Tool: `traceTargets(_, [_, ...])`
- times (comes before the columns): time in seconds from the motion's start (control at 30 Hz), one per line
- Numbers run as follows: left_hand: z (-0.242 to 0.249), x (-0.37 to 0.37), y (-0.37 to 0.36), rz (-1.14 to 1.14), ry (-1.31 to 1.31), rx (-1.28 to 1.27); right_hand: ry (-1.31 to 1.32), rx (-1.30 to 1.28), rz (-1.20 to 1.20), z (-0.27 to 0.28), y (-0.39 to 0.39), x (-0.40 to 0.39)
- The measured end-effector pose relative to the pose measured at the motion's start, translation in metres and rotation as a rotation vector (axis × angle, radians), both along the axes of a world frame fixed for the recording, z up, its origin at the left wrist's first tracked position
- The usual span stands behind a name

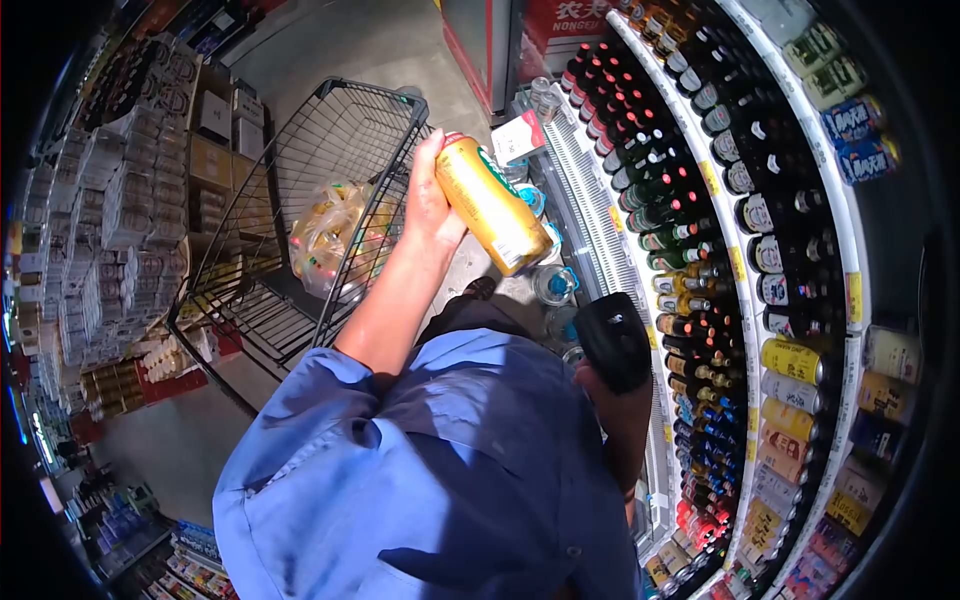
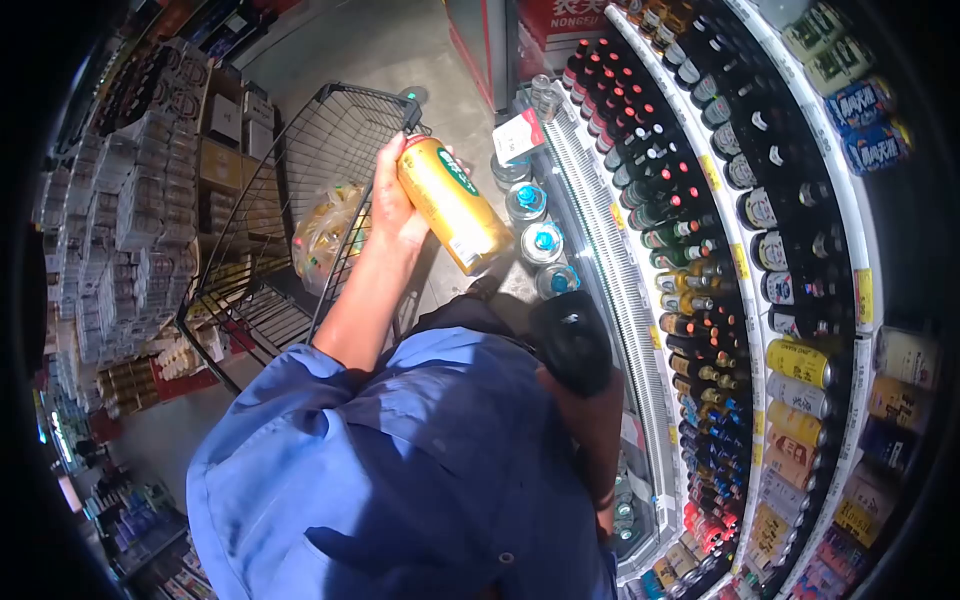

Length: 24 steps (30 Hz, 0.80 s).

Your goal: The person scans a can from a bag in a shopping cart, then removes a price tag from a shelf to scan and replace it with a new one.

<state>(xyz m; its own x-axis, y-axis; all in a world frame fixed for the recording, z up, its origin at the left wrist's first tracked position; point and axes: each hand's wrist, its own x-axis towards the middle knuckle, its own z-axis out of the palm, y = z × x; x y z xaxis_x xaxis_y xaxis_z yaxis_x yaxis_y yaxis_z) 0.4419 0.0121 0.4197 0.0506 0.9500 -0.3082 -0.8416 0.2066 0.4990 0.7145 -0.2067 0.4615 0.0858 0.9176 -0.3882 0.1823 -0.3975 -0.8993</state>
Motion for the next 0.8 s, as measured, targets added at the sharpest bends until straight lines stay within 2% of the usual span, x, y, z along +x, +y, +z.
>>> traceTargets(0.17, [0.023, 0.013, -0.003, 0.059, 0.028, 0.02, -0.103, 0.142, 0.098, 0.027, 0.004, -0.01])
traceTargets(0.33, [0.028, 0.025, -0.001, -0.172, 0.015, 0.096, -0.043, 0.211, -0.001, 0.03, 0.005, -0.006])
traceTargets(0.43, [0.038, 0.049, -0.004, -0.262, 0.245, 0.296, 0.12, 0.28, -0.129, 0.007, 0.013, 0.002])
traceTargets(0.5, [0.054, 0.071, -0.014, -0.31, 0.404, 0.525, 0.246, 0.298, -0.166, 0.0, 0.021, 0.003])
traceTargets(0.53, [0.065, 0.083, -0.02, -0.364, 0.403, 0.525, 0.308, 0.307, -0.185, -0.003, 0.026, 0.004])
traceTargets(0.6, [0.077, 0.099, -0.027, -0.517, 0.444, 0.521, 0.233, 0.41, -0.236, -0.005, 0.033, 0.003])
traceTargets(0.7, [0.084, 0.121, -0.035, -0.634, 0.557, 0.52, 0.336, 0.569, -0.276, -0.012, 0.032, -0.005])
traceTargets(0.73, [0.089, 0.128, -0.038, -0.684, 0.463, 0.52, 0.333, 0.59, -0.282, -0.01, 0.029, -0.003])
traceTargets(0.8, [0.092, 0.145, -0.044, -0.728, 0.458, 0.528, 0.395, 0.595, -0.336, -0.004, 0.024, -0.003])
